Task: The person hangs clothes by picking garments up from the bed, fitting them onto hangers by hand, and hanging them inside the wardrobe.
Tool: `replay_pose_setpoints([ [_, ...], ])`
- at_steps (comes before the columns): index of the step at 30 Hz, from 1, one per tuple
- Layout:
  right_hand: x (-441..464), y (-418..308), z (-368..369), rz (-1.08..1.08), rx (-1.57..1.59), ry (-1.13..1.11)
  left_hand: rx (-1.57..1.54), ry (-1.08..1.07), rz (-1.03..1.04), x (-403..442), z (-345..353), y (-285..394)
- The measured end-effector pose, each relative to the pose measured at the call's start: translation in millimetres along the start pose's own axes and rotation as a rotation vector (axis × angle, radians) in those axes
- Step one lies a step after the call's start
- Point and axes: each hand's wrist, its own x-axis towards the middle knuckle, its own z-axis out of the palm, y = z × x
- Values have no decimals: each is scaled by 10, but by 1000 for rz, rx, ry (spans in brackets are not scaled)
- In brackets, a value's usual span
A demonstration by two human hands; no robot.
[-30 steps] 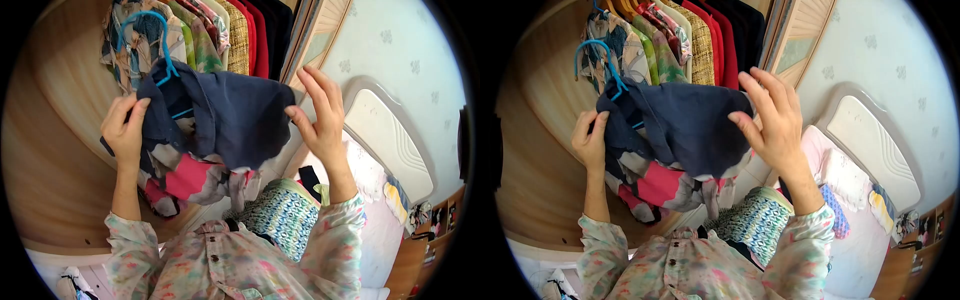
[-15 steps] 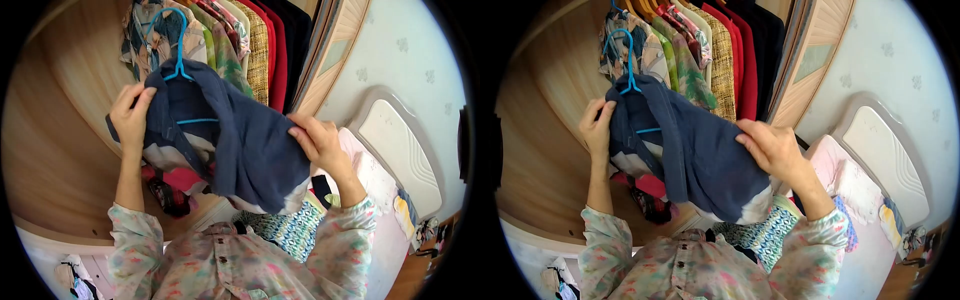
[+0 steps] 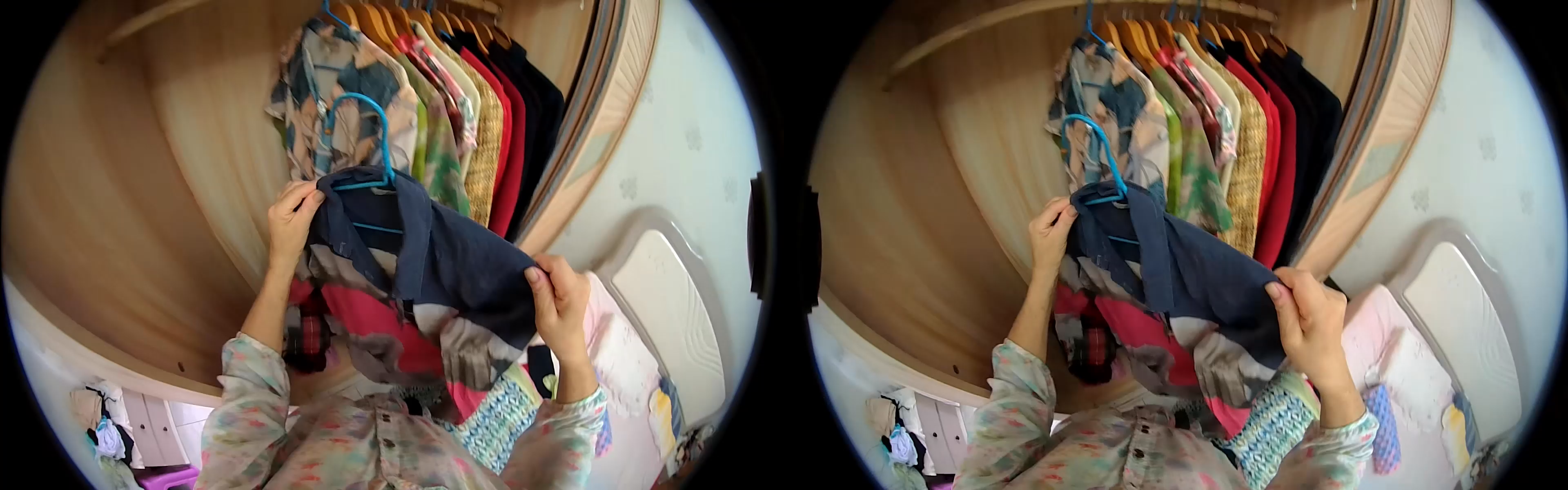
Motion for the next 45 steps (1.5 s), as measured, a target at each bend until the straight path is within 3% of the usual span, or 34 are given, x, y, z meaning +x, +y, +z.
replay_pose_setpoints([
  [3,91,-71,5,7,58,63,25,-76,-116,114,-151,-217],
  [8,131,-81,4,82,135,167,-182,189,-406,-9,-407,-469],
  [11,222,-146,31,135,300,296,-304,71,-520,-211,-376,-546],
  [12,253,-183,59,143,344,339,-364,120,-469,-349,-271,-606],
  [13,290,-205,88,149,386,385,-216,187,-513,-505,-198,-674],
  [15,384,-128,141,148,479,430,-208,124,-474,-927,-1,-725],
  [17,511,-82,183,151,633,475,105,-16,-345,-1583,118,-1149],
  [18,584,-134,170,126,622,489,-66,-134,-645,-2130,88,-1704],
  [20,689,-195,136,54,449,466,50,-218,-893,-2705,12,-1958],
  [21,736,-230,112,16,359,458,337,-176,-826,-2780,16,-1847],
  [22,784,-277,95,2,284,444,418,29,-940,-2876,-50,-1955],
  [25,858,-210,159,38,286,381,391,339,-938,-2866,-460,-2000],
  [29,948,-214,444,96,402,323,635,93,-1144,-2391,-563,-1295],
  [32,1116,-286,630,115,562,354,215,298,-852,-2452,-398,-1730],
  [34,1273,-402,710,86,594,374,-138,311,-692,-1952,-144,-1386],
  [35,1368,-420,776,50,590,382,-132,309,-778,-1648,-40,-1104],
  [36,1454,-485,829,14,534,392,-306,288,-697,-1312,69,-733],
  [37,1545,-551,894,-19,479,402,-231,190,-592,-1116,119,-602],
  [40,1856,-687,1147,-88,381,461,-473,120,-394,-434,317,21],
  [43,2085,-871,1412,-19,358,477,-207,-16,-131,22,413,282],
  [45,2207,-918,1614,-64,290,533,-431,-38,-135,136,530,224],
])
